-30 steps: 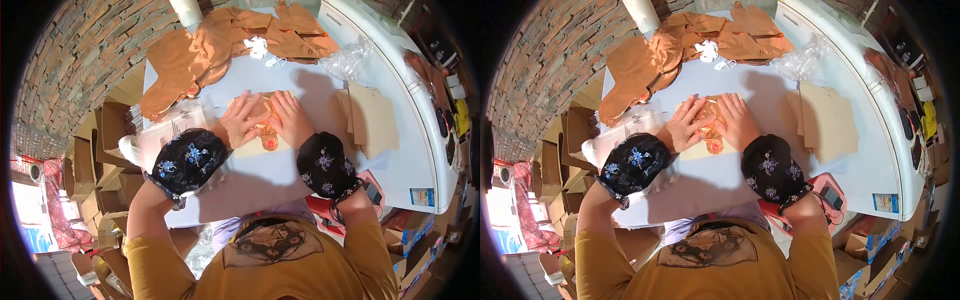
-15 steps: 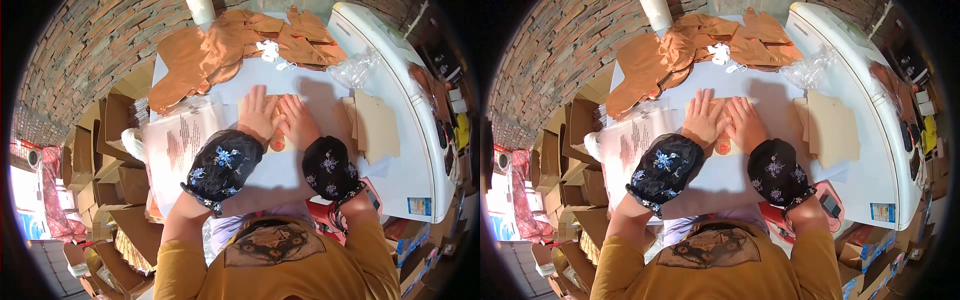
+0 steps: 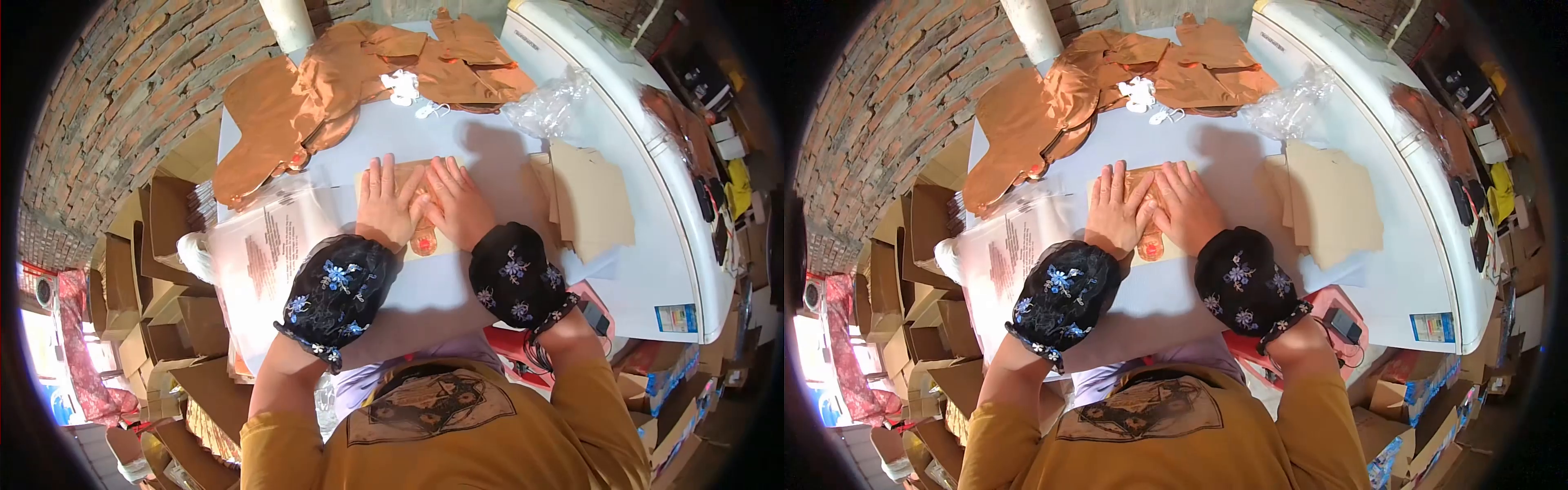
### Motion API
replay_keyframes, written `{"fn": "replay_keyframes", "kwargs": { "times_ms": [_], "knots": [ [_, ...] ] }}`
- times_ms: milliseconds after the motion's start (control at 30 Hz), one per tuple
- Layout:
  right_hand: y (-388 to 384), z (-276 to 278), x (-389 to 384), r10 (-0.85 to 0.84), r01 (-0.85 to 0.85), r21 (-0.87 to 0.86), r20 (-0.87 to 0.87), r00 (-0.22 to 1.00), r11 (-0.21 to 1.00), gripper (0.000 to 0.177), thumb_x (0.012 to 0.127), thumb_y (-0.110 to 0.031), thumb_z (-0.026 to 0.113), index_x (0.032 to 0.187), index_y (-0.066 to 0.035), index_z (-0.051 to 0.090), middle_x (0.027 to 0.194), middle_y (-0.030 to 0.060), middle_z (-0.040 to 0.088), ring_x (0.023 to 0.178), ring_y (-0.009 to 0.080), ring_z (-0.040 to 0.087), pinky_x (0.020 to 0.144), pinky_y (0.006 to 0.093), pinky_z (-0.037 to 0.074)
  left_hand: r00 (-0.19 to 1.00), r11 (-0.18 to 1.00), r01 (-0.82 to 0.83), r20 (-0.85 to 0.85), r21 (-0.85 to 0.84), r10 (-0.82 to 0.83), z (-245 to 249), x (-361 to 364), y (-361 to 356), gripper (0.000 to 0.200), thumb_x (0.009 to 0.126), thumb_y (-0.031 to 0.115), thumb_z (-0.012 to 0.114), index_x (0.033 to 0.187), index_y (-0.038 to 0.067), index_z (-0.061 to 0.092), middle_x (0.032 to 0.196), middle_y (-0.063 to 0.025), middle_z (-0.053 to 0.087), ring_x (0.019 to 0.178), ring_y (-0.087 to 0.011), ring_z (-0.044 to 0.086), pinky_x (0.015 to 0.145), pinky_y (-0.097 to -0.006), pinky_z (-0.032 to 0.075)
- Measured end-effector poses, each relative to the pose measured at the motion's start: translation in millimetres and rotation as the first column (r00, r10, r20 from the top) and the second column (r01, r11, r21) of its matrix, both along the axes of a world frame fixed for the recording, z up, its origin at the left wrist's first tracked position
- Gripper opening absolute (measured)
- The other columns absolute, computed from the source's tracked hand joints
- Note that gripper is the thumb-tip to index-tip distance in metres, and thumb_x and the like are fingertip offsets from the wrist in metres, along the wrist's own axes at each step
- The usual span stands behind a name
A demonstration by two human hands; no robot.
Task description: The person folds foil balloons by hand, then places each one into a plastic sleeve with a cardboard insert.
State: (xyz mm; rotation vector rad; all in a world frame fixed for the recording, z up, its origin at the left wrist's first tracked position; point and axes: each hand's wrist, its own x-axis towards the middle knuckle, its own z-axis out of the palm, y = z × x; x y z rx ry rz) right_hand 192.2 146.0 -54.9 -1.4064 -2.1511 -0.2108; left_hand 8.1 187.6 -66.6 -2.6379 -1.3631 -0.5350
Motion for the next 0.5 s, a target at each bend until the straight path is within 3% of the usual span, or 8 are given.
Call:
{"fn": "replay_keyframes", "kwargs": {
  "times_ms": [267,367,500],
  "knots": [
    [-35,11,17,-0.032,0.047,-0.139,0.11,0.993,0.989,0.057,0.096,-0.029,0.055,0.142,0.001,0.044,0.147,0.0192,0.044,0.138,0.04,0.039,0.115,0.0495,0.03,1.0,1.0,-0.02,-0.02,0.013,0.02,-2,2,-1,0.056,0.102,0.051,0.039,0.153,0.026,0.038,0.157,-0.0275,0.026,0.145,-0.0494,0.024,0.118,-0.0558,0.019],
    [-44,12,23,-0.009,0.042,-0.219,0.149,0.989,0.975,0.056,0.101,-0.029,0.047,0.148,-0.001,0.037,0.155,0.0174,0.034,0.141,0.0429,0.032,0.116,0.0519,0.027,1.0,1.0,-0.016,-0.015,0.019,0.016,1,2,-1,0.056,0.102,0.05,0.04,0.153,0.027,0.038,0.157,-0.0275,0.027,0.144,-0.0496,0.025,0.118,-0.0559,0.02],
    [-46,10,21,-0.036,0.06,-0.196,0.123,0.992,0.979,0.055,0.1,-0.031,0.048,0.147,-0.003,0.038,0.155,0.0147,0.036,0.141,0.0412,0.033,0.117,0.0516,0.027,1.0,1.0,-0.002,0.009,0.025,0.002,7,2,-4,0.054,0.101,0.051,0.041,0.152,0.031,0.039,0.156,-0.0279,0.029,0.142,-0.0503,0.027,0.117,-0.0562,0.021]
  ]
}}
